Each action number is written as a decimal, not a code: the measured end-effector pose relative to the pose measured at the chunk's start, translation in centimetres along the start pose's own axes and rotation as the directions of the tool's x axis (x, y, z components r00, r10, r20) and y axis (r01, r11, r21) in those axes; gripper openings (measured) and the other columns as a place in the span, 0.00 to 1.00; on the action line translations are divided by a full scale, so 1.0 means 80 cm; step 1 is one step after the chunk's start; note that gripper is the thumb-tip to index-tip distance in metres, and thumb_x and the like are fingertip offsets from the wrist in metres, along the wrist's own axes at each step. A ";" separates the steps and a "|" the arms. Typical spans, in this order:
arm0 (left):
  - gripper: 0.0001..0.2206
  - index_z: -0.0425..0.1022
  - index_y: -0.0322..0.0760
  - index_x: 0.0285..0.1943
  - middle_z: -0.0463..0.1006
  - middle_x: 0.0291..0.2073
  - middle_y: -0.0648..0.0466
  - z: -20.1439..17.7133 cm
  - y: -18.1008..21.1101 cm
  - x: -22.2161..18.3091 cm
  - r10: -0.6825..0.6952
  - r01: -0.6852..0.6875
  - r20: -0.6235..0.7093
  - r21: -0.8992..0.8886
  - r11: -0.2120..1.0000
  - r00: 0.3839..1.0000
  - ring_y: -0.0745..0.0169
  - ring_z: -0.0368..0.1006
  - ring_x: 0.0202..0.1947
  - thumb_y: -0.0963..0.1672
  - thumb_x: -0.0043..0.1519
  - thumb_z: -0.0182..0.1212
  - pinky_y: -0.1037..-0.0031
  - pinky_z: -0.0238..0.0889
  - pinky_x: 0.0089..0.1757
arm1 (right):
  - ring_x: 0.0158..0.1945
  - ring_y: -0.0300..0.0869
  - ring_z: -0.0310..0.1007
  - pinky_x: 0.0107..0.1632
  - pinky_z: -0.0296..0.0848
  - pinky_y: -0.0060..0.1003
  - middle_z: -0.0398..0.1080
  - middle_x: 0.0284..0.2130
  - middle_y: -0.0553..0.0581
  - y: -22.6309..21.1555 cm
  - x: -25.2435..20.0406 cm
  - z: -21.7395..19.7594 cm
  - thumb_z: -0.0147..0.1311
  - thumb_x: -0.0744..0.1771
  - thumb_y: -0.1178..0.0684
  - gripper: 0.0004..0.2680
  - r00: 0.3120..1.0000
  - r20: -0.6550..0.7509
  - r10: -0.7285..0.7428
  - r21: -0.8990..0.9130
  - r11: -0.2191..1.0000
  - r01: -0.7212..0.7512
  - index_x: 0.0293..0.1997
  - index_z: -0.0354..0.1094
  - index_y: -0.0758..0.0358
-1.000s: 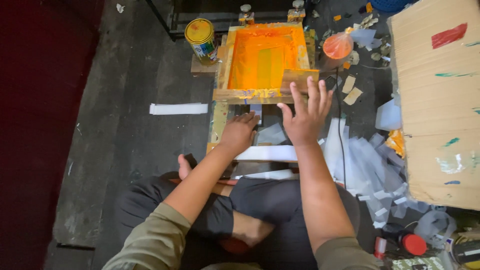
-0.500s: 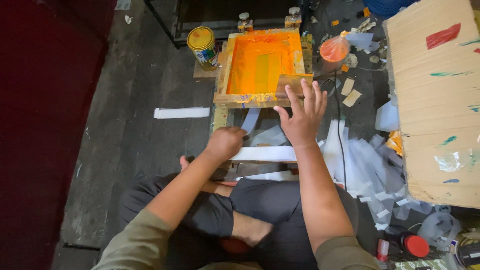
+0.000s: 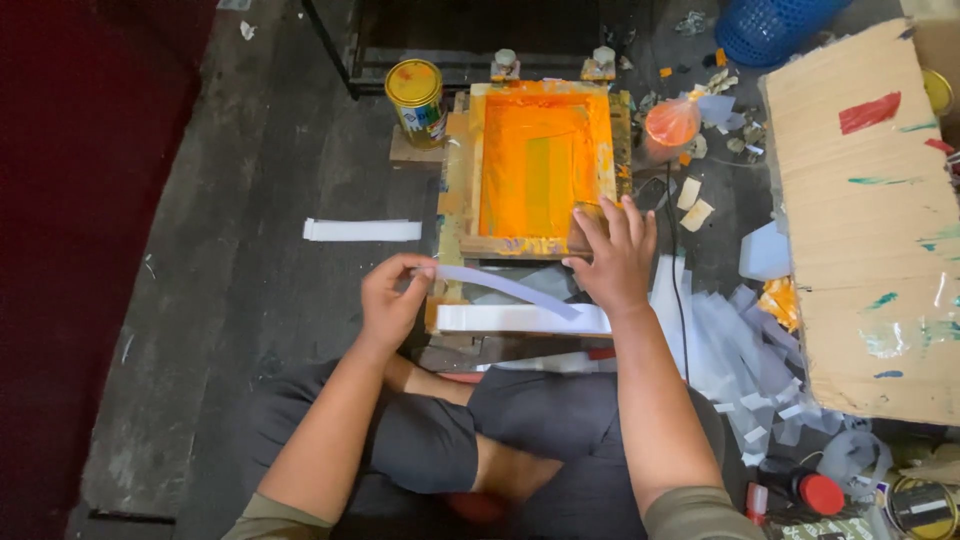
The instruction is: A person is manually applying thin white labels or strips to a screen printing frame, using a wooden block to ensure they are flat.
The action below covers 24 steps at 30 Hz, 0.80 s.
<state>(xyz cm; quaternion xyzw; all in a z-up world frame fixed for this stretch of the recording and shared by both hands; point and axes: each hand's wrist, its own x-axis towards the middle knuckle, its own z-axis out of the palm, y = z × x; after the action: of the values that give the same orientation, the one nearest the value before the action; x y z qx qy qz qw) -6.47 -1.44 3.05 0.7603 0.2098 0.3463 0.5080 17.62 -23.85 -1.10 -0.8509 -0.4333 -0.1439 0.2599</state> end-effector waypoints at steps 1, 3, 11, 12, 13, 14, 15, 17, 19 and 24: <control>0.08 0.86 0.42 0.39 0.84 0.29 0.55 0.003 0.001 -0.001 -0.002 0.002 -0.003 -0.005 1.000 1.000 0.66 0.77 0.34 0.37 0.57 0.67 0.73 0.70 0.42 | 0.75 0.62 0.46 0.69 0.37 0.77 0.60 0.66 0.60 0.006 -0.003 0.009 0.74 0.57 0.50 0.29 1.000 0.003 -0.004 -0.004 1.000 0.004 0.65 0.68 0.48; 0.07 0.84 0.36 0.43 0.81 0.28 0.56 0.009 0.004 -0.002 -0.223 0.218 0.011 -0.261 0.940 0.975 0.74 0.73 0.33 0.36 0.59 0.63 0.76 0.70 0.42 | 0.76 0.59 0.45 0.70 0.38 0.74 0.58 0.67 0.59 0.017 -0.007 0.028 0.72 0.56 0.43 0.31 0.998 0.047 -0.044 -0.109 0.993 0.049 0.67 0.66 0.46; 0.05 0.78 0.28 0.45 0.80 0.29 0.49 0.014 -0.026 0.009 -0.336 0.348 0.137 -0.601 0.719 0.932 0.63 0.79 0.33 0.38 0.62 0.62 0.76 0.74 0.40 | 0.76 0.69 0.39 0.70 0.40 0.75 0.50 0.71 0.70 -0.036 0.007 0.014 0.67 0.59 0.44 0.32 0.981 0.193 -0.020 0.007 1.000 0.018 0.72 0.58 0.48; 0.06 0.77 0.28 0.46 0.80 0.30 0.49 0.015 -0.026 0.010 -0.356 0.368 0.157 -0.650 0.665 0.921 0.60 0.82 0.33 0.39 0.62 0.62 0.75 0.76 0.41 | 0.74 0.76 0.39 0.68 0.44 0.77 0.47 0.71 0.75 -0.047 0.009 0.016 0.67 0.58 0.46 0.35 0.980 0.171 -0.098 0.126 0.989 0.077 0.74 0.55 0.51; 0.06 0.77 0.28 0.46 0.80 0.30 0.49 0.017 -0.029 0.009 -0.360 0.369 0.155 -0.650 0.664 0.920 0.60 0.82 0.33 0.39 0.62 0.62 0.75 0.76 0.41 | 0.74 0.76 0.39 0.68 0.44 0.77 0.47 0.71 0.75 -0.072 0.009 0.011 0.67 0.58 0.46 0.35 0.980 0.174 -0.099 0.127 0.989 0.078 0.74 0.55 0.51; 0.06 0.77 0.28 0.45 0.79 0.30 0.48 0.020 -0.033 0.009 -0.390 0.406 0.185 -0.675 0.616 0.902 0.58 0.82 0.33 0.39 0.62 0.62 0.74 0.76 0.41 | 0.75 0.68 0.42 0.71 0.43 0.67 0.49 0.72 0.71 -0.095 0.008 0.005 0.66 0.60 0.41 0.35 0.972 0.197 -0.124 0.370 0.928 0.043 0.75 0.53 0.53; 0.06 0.77 0.28 0.45 0.79 0.29 0.47 0.024 -0.036 0.006 -0.422 0.444 0.220 -0.697 0.563 0.880 0.57 0.82 0.32 0.39 0.62 0.62 0.73 0.76 0.41 | 0.76 0.61 0.44 0.74 0.42 0.57 0.50 0.73 0.67 -0.118 0.005 -0.001 0.64 0.63 0.36 0.34 0.965 0.217 -0.150 0.587 0.810 -0.006 0.76 0.52 0.55; 0.06 0.78 0.29 0.45 0.80 0.30 0.46 0.030 -0.036 0.004 -0.438 0.479 0.249 -0.675 0.561 0.864 0.56 0.82 0.33 0.39 0.62 0.63 0.73 0.76 0.42 | 0.76 0.58 0.44 0.75 0.41 0.54 0.49 0.73 0.65 -0.131 0.000 0.012 0.60 0.64 0.35 0.34 0.953 0.247 -0.174 0.648 0.761 -0.029 0.77 0.50 0.56; 0.06 0.78 0.29 0.44 0.81 0.30 0.46 0.036 -0.028 0.001 -0.454 0.512 0.277 -0.653 0.558 0.847 0.56 0.83 0.33 0.40 0.61 0.64 0.72 0.76 0.42 | 0.77 0.56 0.45 0.75 0.40 0.51 0.49 0.74 0.63 -0.139 -0.004 0.016 0.56 0.66 0.33 0.33 0.941 0.274 -0.200 0.705 0.707 -0.055 0.77 0.48 0.57; 0.05 0.81 0.32 0.40 0.79 0.26 0.52 0.048 -0.026 -0.009 -0.481 0.584 0.333 -0.503 0.637 0.811 0.64 0.79 0.30 0.40 0.59 0.70 0.72 0.76 0.40 | 0.73 0.58 0.55 0.73 0.49 0.53 0.57 0.69 0.66 -0.139 -0.004 0.013 0.44 0.70 0.37 0.28 0.946 0.227 -0.232 0.731 0.682 -0.009 0.76 0.48 0.64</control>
<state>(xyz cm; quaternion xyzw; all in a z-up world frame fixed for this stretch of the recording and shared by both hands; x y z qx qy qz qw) -4.05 -3.48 0.00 0.4963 0.2645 0.1622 0.8108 8.43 -18.00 1.43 -0.6622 -0.5406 0.1544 0.4953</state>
